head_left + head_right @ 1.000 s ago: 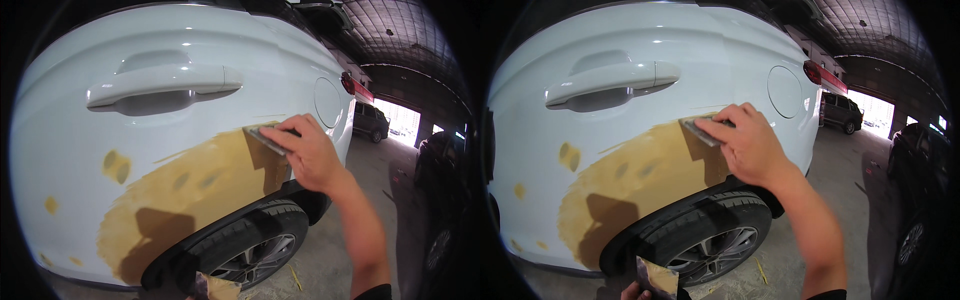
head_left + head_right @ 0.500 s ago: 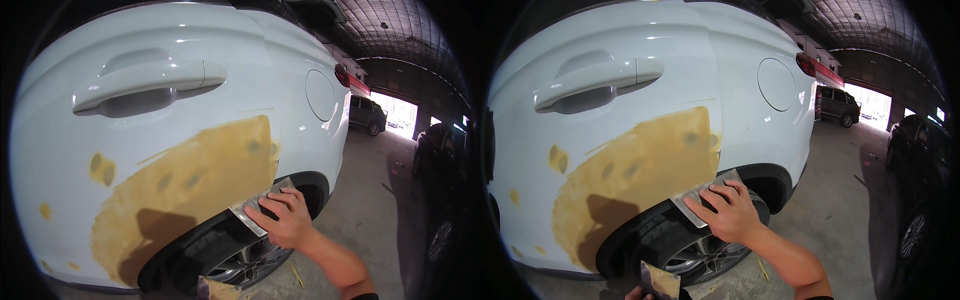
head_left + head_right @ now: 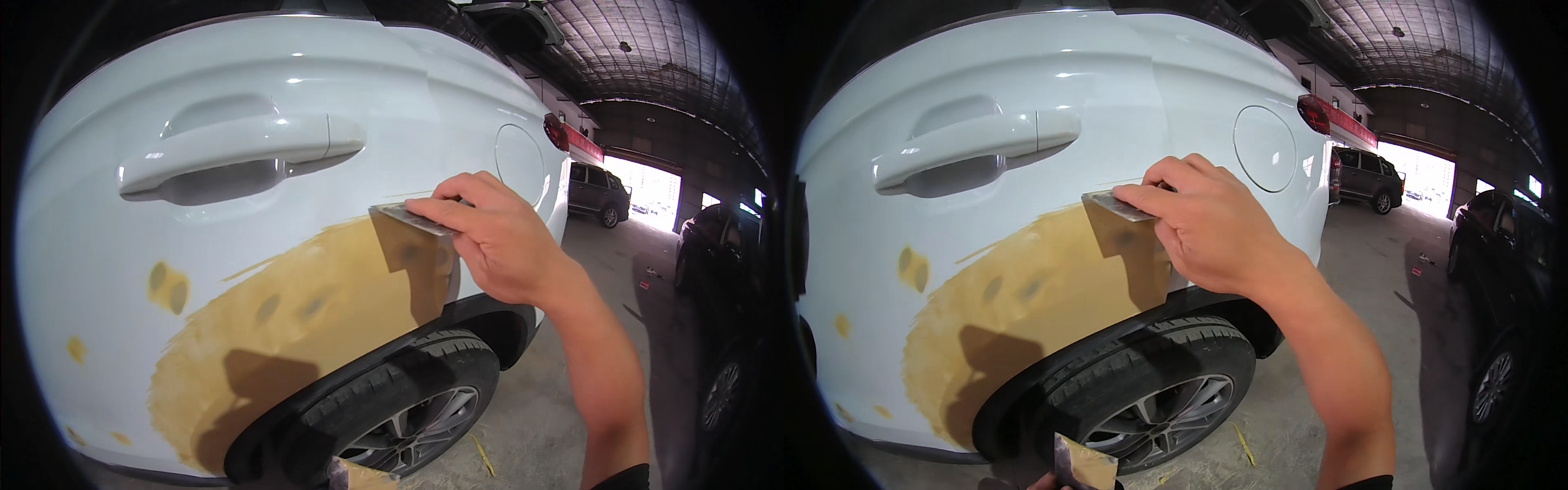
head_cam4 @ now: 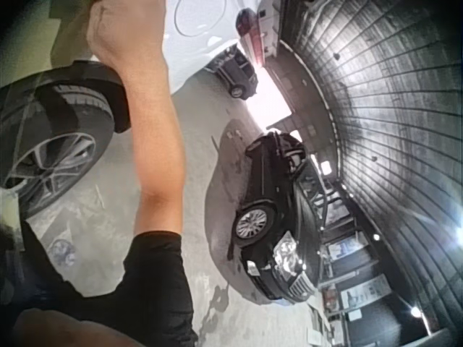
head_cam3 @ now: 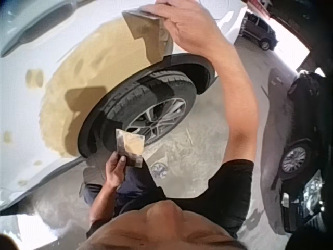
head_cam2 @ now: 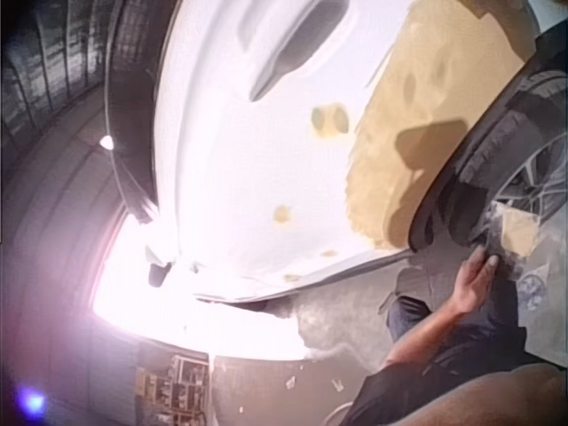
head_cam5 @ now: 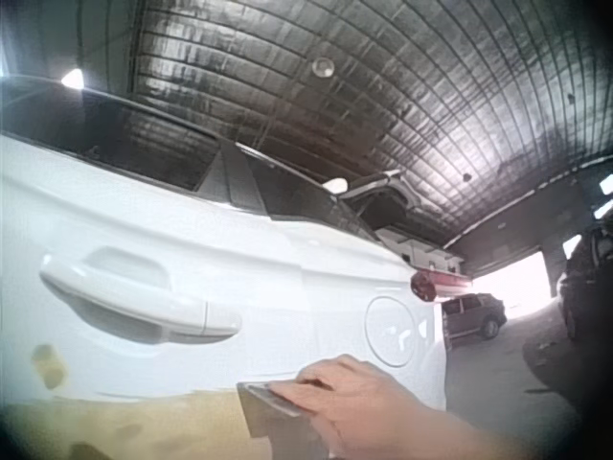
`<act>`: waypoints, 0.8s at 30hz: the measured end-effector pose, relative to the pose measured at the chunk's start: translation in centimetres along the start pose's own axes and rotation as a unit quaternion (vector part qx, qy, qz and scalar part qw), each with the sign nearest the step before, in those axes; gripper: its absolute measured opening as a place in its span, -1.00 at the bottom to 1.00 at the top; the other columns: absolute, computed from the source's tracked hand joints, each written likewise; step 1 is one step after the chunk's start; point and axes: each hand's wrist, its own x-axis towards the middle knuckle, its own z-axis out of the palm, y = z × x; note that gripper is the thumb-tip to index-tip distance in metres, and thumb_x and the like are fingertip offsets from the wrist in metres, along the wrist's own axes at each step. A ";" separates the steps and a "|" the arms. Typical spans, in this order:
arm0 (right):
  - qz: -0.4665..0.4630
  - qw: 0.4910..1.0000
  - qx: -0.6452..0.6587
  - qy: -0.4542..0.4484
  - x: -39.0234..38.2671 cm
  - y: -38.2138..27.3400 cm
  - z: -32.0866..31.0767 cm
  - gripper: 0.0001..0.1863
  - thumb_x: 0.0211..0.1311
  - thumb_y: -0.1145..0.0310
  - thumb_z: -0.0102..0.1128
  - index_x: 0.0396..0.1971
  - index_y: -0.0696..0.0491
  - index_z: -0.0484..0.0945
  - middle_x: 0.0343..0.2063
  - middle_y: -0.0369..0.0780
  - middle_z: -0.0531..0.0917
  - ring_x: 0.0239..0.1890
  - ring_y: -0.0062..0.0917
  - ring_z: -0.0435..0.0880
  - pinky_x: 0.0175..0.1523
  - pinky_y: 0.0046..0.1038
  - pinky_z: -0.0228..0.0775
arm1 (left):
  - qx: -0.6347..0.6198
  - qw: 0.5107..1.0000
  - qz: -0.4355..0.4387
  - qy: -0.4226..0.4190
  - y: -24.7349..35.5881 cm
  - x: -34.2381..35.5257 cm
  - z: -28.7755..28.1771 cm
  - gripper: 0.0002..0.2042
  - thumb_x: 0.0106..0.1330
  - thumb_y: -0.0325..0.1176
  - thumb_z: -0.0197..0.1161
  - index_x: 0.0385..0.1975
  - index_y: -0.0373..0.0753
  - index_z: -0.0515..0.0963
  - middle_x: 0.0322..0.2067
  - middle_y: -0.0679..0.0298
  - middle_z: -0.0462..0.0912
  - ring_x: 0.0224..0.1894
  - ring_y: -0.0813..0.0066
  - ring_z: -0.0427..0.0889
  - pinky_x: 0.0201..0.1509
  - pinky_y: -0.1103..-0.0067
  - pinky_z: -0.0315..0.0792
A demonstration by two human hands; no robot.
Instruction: The person applies a beige body filler to the rear quarter panel of a white car using a spreader, smoothing the material over the surface. The person then uses a sanding block to sand the applied filler, leveling the surface.
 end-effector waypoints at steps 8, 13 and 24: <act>0.018 0.999 -0.021 0.026 -2.3 -1.6 3.3 -0.42 -0.07 0.64 0.14 0.07 -0.02 0.58 -0.17 -0.20 0.52 -0.16 -0.25 0.47 -0.04 -0.32 0.35 | -0.013 0.999 -0.039 0.020 -1.3 0.4 -1.1 -0.85 0.48 -0.33 0.06 -0.27 -0.24 0.51 -0.62 0.56 0.36 -0.64 0.81 0.20 -0.59 0.74 0.05; 0.025 0.998 -0.049 0.044 -6.3 -4.1 5.9 -0.32 -0.18 0.50 0.24 0.13 -0.10 0.53 -0.11 -0.24 0.48 -0.14 -0.25 0.42 0.01 -0.21 0.26 | 0.014 1.000 -0.016 0.001 -1.3 0.3 -1.2 -0.87 0.47 -0.37 0.05 -0.28 -0.24 0.50 -0.62 0.56 0.33 -0.62 0.80 0.18 -0.58 0.73 0.04; 0.039 0.996 -0.030 0.069 -12.4 -8.2 8.8 -0.36 -0.24 0.41 0.23 0.05 -0.11 0.61 -0.09 -0.28 0.54 -0.05 -0.31 0.45 0.12 -0.13 0.30 | 0.016 0.998 -0.049 0.034 0.4 -1.4 -0.4 -0.83 0.45 -0.39 0.09 -0.44 -0.19 0.44 -0.61 0.57 0.33 -0.57 0.79 0.20 -0.53 0.72 0.09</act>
